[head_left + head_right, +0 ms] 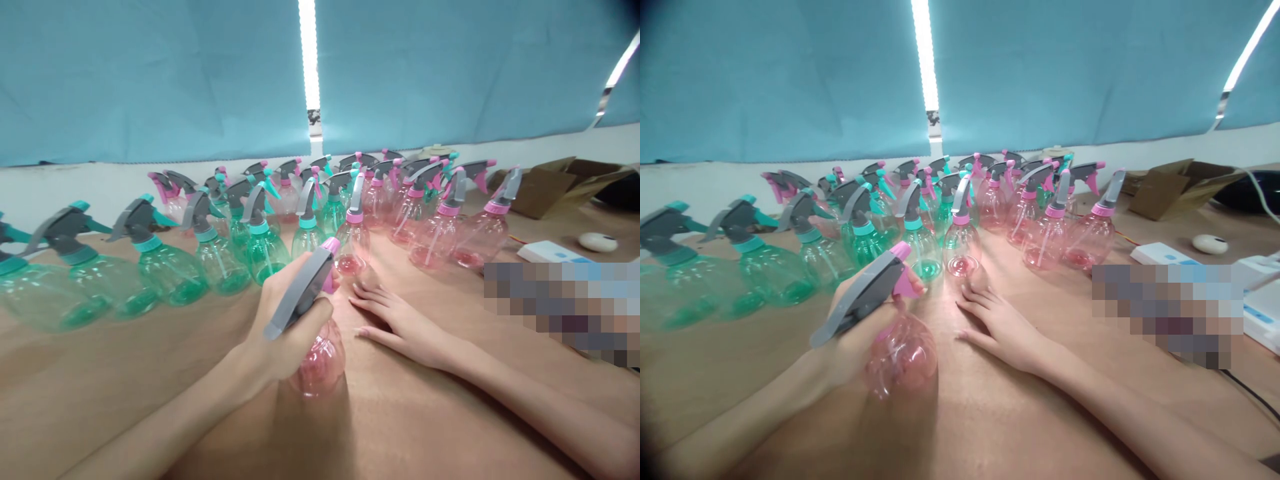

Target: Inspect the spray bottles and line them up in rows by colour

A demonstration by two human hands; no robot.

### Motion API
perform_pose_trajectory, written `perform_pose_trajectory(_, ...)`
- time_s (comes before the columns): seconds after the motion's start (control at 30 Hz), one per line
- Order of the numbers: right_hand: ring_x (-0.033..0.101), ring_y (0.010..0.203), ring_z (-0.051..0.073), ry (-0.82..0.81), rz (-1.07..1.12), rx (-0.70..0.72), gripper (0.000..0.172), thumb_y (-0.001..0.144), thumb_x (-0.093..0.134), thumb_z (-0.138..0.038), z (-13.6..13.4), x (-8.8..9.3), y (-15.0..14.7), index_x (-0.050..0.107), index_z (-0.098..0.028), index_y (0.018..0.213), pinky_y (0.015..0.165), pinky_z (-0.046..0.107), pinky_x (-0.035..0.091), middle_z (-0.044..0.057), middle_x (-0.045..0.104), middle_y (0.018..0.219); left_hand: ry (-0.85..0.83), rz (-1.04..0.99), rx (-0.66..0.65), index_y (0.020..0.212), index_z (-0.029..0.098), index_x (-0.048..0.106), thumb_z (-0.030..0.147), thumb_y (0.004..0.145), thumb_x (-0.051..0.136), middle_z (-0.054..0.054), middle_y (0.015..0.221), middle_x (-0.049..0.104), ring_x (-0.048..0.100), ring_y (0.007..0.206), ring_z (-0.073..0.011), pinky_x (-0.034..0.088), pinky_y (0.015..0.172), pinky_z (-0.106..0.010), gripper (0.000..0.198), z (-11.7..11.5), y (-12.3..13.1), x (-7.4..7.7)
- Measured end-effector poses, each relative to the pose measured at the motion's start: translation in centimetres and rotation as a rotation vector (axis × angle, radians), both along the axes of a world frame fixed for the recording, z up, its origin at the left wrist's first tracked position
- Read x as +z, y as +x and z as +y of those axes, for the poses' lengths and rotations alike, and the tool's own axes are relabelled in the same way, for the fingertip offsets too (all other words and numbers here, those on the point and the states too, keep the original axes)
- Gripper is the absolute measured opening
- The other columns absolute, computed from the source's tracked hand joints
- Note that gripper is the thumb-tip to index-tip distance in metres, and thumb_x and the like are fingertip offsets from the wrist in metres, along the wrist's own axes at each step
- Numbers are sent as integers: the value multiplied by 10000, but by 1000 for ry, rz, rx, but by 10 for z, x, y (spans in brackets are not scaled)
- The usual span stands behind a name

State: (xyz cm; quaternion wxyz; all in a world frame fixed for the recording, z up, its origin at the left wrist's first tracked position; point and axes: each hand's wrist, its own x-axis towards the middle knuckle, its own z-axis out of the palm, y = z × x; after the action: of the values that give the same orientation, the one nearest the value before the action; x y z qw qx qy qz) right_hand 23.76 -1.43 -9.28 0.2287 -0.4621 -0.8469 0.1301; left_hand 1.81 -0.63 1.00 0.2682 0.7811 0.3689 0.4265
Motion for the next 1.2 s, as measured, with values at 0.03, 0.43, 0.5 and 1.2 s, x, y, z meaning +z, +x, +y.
perform_pose_trajectory(0.03, 336, 1393, 325, 1, 0, 0, 607, 927, 471, -565, 0, 0, 0, 519, -154, 1370, 1127, 564, 289, 159, 441, 1467, -15, -20, -10, 693, 208, 488, 139, 706, 496, 33, 647, 510, 495, 566, -122, 427, 542, -259, 71, 1, 0, -2)
perform_pose_trajectory(0.43, 337, 1394, 319, -27, 7, 5, 610, 926, 474, -564, 1, 2, 2, 507, -161, 1382, 1136, 553, 274, 154, 433, 1475, -133, -142, -171, 962, 229, 555, 95, 749, 518, 23, 765, 557, 555, 638, -130, 483, 591, -254, 254, 4, 1, -10)
perform_pose_trajectory(0.5, 335, 1395, 311, -33, 3, 6, 621, 927, 470, -565, 1, 2, 2, 497, -151, 1389, 1139, 540, 275, 157, 420, 1483, -145, -126, -187, 977, 233, 557, 84, 747, 520, 36, 704, 541, 545, 599, -126, 470, 556, -244, 276, 5, 0, -10)
perform_pose_trajectory(1.2, 324, 1403, 296, -35, 29, 39, 581, 927, 490, -547, 3, 2, 7, 508, -184, 1381, 1143, 526, 275, 124, 412, 1496, -104, 32, -178, 1236, 234, 504, 83, 692, 543, 12, 944, 672, 469, 478, -53, 581, 757, -292, 566, 7, 5, -2)
